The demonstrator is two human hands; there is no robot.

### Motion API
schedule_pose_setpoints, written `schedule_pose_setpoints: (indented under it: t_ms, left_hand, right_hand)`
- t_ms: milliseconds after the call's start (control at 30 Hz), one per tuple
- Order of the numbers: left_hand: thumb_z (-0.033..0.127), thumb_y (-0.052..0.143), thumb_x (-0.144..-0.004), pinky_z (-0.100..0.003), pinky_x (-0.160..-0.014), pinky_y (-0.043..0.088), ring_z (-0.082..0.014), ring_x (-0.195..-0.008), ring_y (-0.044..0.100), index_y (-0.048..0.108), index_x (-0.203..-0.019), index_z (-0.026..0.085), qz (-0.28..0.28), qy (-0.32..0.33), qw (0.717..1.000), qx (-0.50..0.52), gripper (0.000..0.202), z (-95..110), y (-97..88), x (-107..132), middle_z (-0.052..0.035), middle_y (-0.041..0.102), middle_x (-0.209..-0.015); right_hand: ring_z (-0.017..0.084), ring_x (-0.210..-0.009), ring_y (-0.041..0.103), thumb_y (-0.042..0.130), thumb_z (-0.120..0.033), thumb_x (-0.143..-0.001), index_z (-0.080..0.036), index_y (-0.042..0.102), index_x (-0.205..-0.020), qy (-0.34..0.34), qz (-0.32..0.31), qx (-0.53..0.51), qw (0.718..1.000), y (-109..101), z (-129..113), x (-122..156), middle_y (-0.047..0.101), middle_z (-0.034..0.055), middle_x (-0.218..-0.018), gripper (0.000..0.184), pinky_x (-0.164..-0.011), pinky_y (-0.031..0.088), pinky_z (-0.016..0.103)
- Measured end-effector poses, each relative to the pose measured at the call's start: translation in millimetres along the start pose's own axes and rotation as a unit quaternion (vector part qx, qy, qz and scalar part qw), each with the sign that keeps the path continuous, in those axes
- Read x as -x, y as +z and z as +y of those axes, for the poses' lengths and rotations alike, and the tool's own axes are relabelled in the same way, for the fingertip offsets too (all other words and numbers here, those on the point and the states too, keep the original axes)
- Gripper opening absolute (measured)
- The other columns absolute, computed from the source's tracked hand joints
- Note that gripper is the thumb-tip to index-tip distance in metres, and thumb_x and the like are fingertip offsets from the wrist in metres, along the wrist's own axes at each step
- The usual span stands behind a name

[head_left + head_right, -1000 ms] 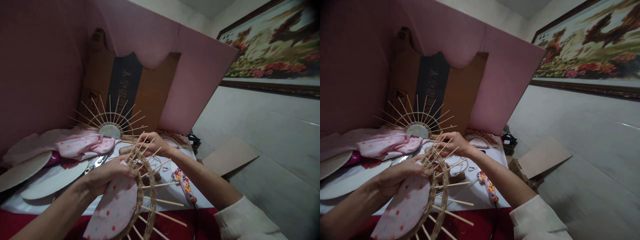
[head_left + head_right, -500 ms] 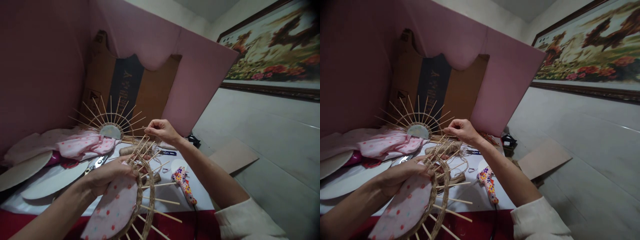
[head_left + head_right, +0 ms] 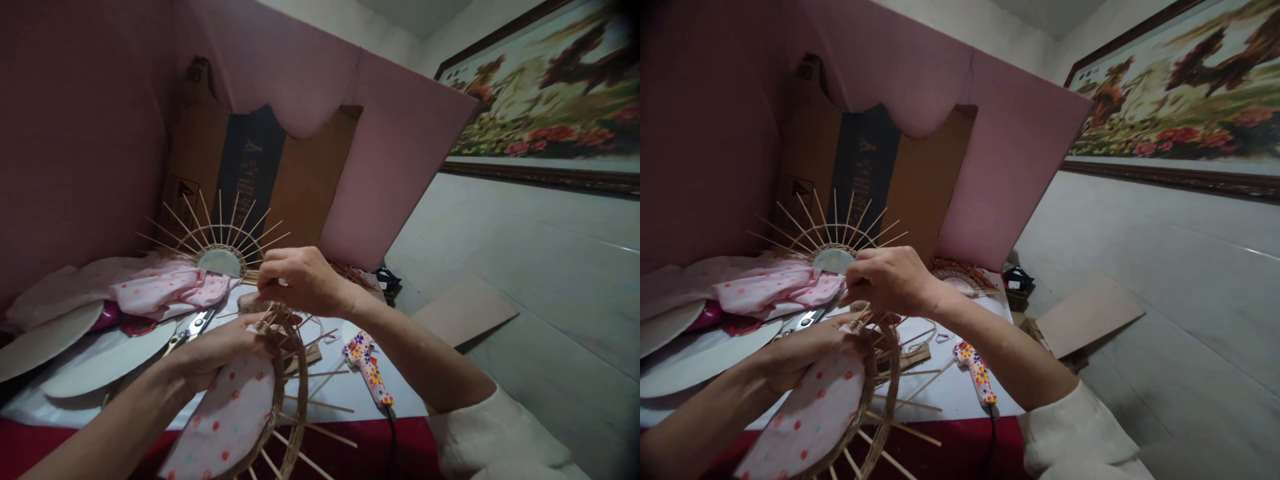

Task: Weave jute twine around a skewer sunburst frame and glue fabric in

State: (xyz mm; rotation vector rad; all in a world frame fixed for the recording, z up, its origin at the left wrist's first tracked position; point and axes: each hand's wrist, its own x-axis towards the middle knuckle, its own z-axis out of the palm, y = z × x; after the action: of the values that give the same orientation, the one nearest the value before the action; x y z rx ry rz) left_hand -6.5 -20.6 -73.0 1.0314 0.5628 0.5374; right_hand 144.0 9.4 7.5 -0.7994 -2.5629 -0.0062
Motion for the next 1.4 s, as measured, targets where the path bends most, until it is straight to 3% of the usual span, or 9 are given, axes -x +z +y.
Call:
schedule_pose_setpoints:
  t_ms: [133, 200, 267, 400, 533, 600, 800, 1133, 1400]
  left_hand:
    - [0.005, 0.063, -0.065, -0.030, -0.084, 0.045, -0.0213, -0.092, 0.064, 0.066, -0.105, 0.018, -0.024, -0.014, 0.999, 0.043, 0.043, 0, -0.7, 1, -0.0071, 0.070, -0.100]
    - [0.006, 0.063, -0.064, -0.031, -0.084, 0.046, -0.0219, -0.090, 0.065, 0.066, -0.107, 0.018, -0.018, -0.026, 0.998, 0.054, 0.045, -1, -1.7, 2, -0.0072, 0.071, -0.098]
    - [0.006, 0.064, -0.063, -0.030, -0.080, 0.047, -0.0215, -0.085, 0.066, 0.067, -0.106, 0.018, -0.006, -0.036, 0.998, 0.051, 0.045, -1, -2.7, 4, -0.0063, 0.072, -0.091]
    - [0.006, 0.066, -0.064, -0.027, -0.072, 0.048, -0.0187, -0.080, 0.066, 0.064, -0.112, 0.019, 0.005, -0.036, 0.998, 0.044, 0.050, 0, -2.9, 6, -0.0062, 0.072, -0.093]
    - [0.005, 0.065, -0.063, -0.028, -0.074, 0.048, -0.0190, -0.080, 0.065, 0.064, -0.113, 0.018, 0.008, -0.031, 0.999, 0.041, 0.051, 5, -1.0, 7, -0.0075, 0.072, -0.095]
    - [0.005, 0.066, -0.062, -0.029, -0.077, 0.047, -0.0203, -0.082, 0.065, 0.064, -0.113, 0.017, 0.008, -0.025, 0.999, 0.040, 0.052, 6, -0.9, 7, -0.0085, 0.072, -0.096]
    - [0.006, 0.065, -0.063, -0.029, -0.078, 0.047, -0.0215, -0.086, 0.066, 0.062, -0.118, 0.018, 0.015, -0.019, 0.999, 0.033, 0.056, 5, -5.1, 5, -0.0101, 0.071, -0.103]
    - [0.007, 0.068, -0.065, -0.027, -0.073, 0.049, -0.0189, -0.079, 0.066, 0.061, -0.119, 0.020, 0.029, -0.002, 0.997, 0.065, 0.056, 2, -5.5, 3, -0.0076, 0.072, -0.098]
    - [0.007, 0.067, -0.066, -0.030, -0.078, 0.048, -0.0208, -0.084, 0.065, 0.056, -0.124, 0.021, 0.031, 0.003, 0.999, 0.041, 0.060, 7, -3.4, 5, -0.0078, 0.070, -0.100]
  right_hand:
    - [0.011, -0.066, 0.049, 0.076, -0.034, -0.069, -0.018, 0.064, -0.064, 0.029, -0.002, 0.024, 0.999, -11, 20, -15, 0.058, -0.0016, -0.072, 0.020, -0.057, 0.028, 0.025]
    - [0.010, -0.058, 0.045, 0.078, -0.034, -0.066, -0.016, 0.064, -0.061, 0.080, -0.038, -0.043, 0.995, -16, 37, -22, 0.054, -0.0031, -0.060, 0.023, -0.053, 0.026, 0.024]
    - [0.008, -0.051, 0.039, 0.075, -0.033, -0.067, -0.015, 0.062, -0.058, 0.117, -0.111, -0.166, 0.973, -16, 54, -25, 0.048, -0.0048, -0.051, 0.025, -0.049, 0.024, 0.024]
    - [0.006, -0.046, 0.036, 0.075, -0.030, -0.065, -0.014, 0.057, -0.056, 0.190, -0.160, -0.340, 0.907, 7, 69, -19, 0.047, -0.0065, -0.049, 0.025, -0.045, 0.025, 0.021]
    - [0.005, -0.044, 0.038, 0.079, -0.033, -0.058, -0.014, 0.056, -0.055, 0.243, -0.121, -0.435, 0.858, 39, 62, -2, 0.048, -0.0068, -0.048, 0.030, -0.044, 0.028, 0.020]
    - [0.005, -0.044, 0.039, 0.079, -0.035, -0.057, -0.013, 0.057, -0.056, 0.250, -0.088, -0.458, 0.849, 47, 57, 6, 0.049, -0.0067, -0.048, 0.031, -0.043, 0.029, 0.020]
    - [0.009, -0.053, 0.049, 0.080, -0.045, -0.053, -0.013, 0.059, -0.057, 0.254, -0.030, -0.473, 0.843, 47, 52, 23, 0.056, -0.0018, -0.057, 0.038, -0.050, 0.038, 0.023]
    - [0.007, -0.050, 0.040, 0.078, -0.047, -0.057, -0.014, 0.057, -0.058, 0.271, 0.069, -0.445, 0.851, 36, 52, 39, 0.049, -0.0052, -0.054, 0.040, -0.048, 0.032, 0.022]
    - [0.006, -0.047, 0.035, 0.077, -0.047, -0.057, -0.015, 0.056, -0.058, 0.279, 0.087, -0.440, 0.849, 41, 54, 38, 0.044, -0.0066, -0.051, 0.039, -0.047, 0.027, 0.022]
